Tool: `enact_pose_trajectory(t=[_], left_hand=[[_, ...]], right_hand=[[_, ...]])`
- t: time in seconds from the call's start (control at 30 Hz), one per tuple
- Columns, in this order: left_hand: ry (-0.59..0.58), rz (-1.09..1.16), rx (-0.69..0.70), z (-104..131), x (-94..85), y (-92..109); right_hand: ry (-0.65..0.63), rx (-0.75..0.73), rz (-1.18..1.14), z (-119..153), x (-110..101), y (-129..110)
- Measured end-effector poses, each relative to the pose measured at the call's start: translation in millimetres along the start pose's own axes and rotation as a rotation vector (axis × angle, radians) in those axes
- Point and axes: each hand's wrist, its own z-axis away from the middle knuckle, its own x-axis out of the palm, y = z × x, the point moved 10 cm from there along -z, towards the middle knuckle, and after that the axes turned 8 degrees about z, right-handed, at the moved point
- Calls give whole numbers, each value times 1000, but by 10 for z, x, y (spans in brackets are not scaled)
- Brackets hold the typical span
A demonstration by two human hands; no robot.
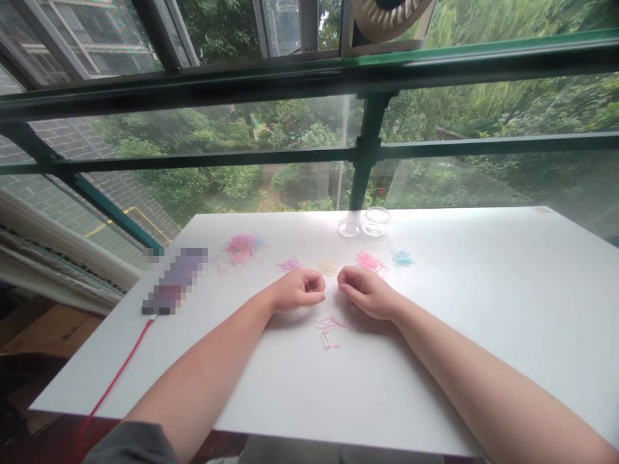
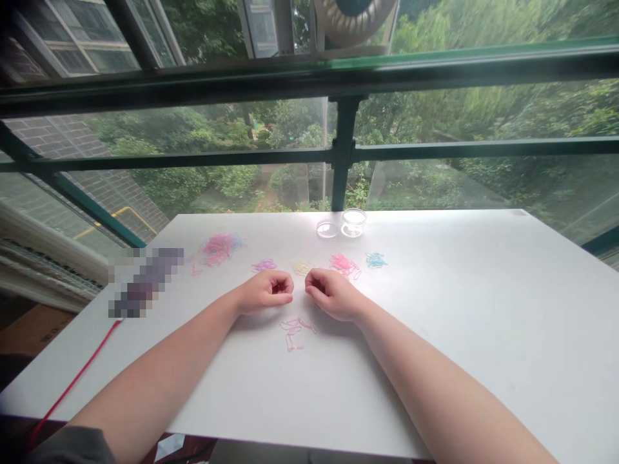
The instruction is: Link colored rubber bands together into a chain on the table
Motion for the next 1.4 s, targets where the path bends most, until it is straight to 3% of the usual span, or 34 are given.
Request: enact_pose_trajectory(t=[0.27, 0.4, 0.73, 0.93, 1.4], left_hand=[[-88, 56, -60, 34, -1, -22], [-109, 80, -78, 113, -97, -36], [168, -310, 38, 277, -557, 126], [294, -470, 0, 314, -826, 12], [449, -614, 47, 329, -977, 6]], right_hand=[[51, 3, 14, 1, -53, 5], [92, 10, 24, -6, -96, 29], [53, -13, 97, 6, 19, -54], [56, 9, 92, 2, 4, -5], [18, 13, 134, 4, 24, -10]])
